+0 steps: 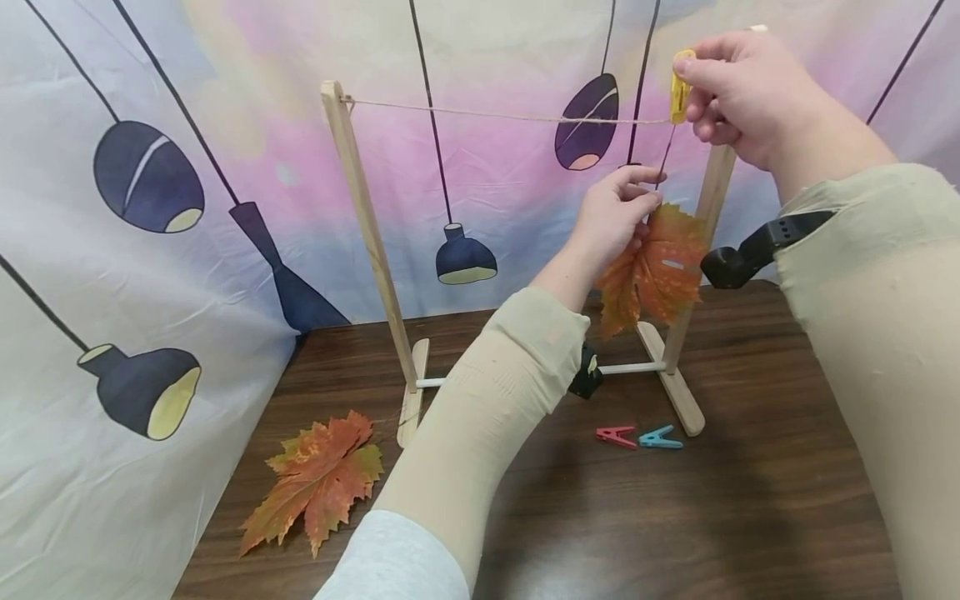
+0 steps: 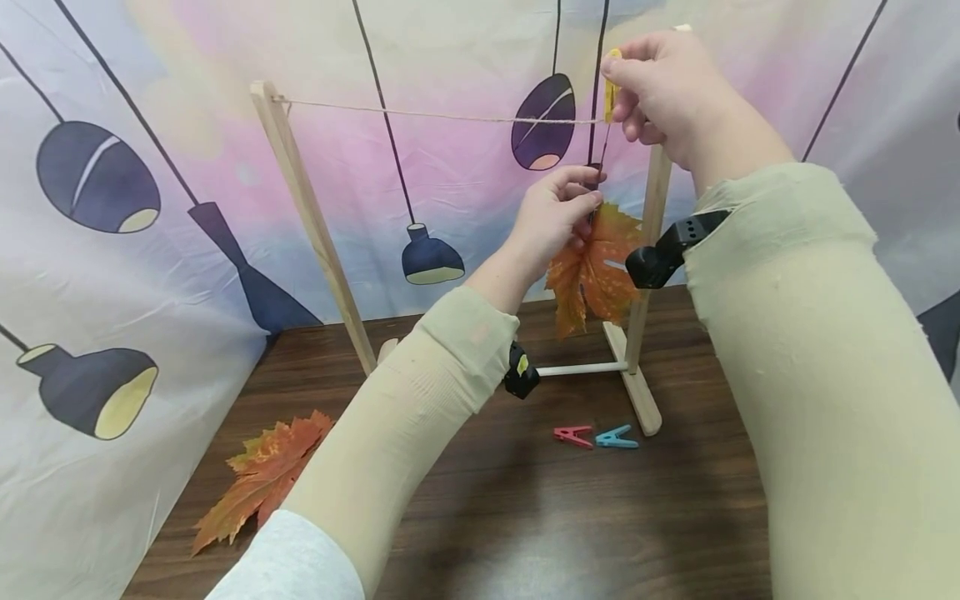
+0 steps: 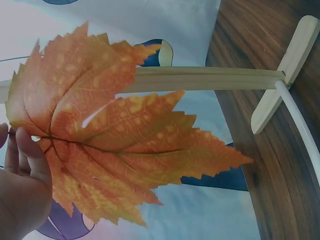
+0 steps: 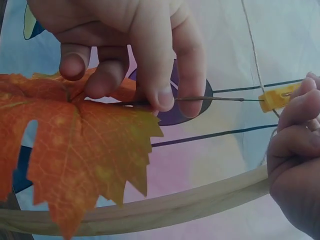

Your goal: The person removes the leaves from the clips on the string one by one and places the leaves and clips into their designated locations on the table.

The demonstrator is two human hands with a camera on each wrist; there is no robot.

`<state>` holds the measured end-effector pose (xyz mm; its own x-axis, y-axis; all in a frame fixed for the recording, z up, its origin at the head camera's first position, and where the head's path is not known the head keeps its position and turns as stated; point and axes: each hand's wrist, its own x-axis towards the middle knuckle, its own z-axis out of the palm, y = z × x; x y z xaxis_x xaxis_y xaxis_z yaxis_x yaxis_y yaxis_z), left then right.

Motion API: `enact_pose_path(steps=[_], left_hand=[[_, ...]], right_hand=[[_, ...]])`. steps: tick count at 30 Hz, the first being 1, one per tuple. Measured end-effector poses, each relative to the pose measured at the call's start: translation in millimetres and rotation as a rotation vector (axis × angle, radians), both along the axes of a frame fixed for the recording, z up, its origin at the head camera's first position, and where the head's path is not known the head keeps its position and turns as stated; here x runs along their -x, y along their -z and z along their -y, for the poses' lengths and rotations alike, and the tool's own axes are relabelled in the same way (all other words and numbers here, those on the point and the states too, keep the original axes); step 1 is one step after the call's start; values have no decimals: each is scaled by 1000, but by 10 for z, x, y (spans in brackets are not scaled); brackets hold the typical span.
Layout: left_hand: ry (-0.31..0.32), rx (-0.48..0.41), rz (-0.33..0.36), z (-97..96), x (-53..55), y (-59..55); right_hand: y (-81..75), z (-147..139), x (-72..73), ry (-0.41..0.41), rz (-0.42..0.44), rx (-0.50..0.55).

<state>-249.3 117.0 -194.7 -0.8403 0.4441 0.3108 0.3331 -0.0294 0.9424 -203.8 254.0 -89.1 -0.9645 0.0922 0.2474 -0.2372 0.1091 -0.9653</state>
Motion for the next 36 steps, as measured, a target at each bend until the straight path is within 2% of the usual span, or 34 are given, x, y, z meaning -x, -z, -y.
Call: enact_pose_path(steps=[5,13,17,24,29,36], left_hand=[[3,3,9,31,-3,-8],[2,10,12,114,27,-25],[1,10,11,141,51,-33],[-21,70,-26,204,67,-61],[-50,79,-25,242,67,-51],[-51,63,-2,294,77,1]], right_hand=[[16,35,-15,-16,-52,161],[49,75,-40,-38,-229,360],[27,71,-60,-15,-291,434],[-61,36,-88,11,-402,595],[-62,20,-86,8,-386,619],[-33,8,-95,-2,-389,596]])
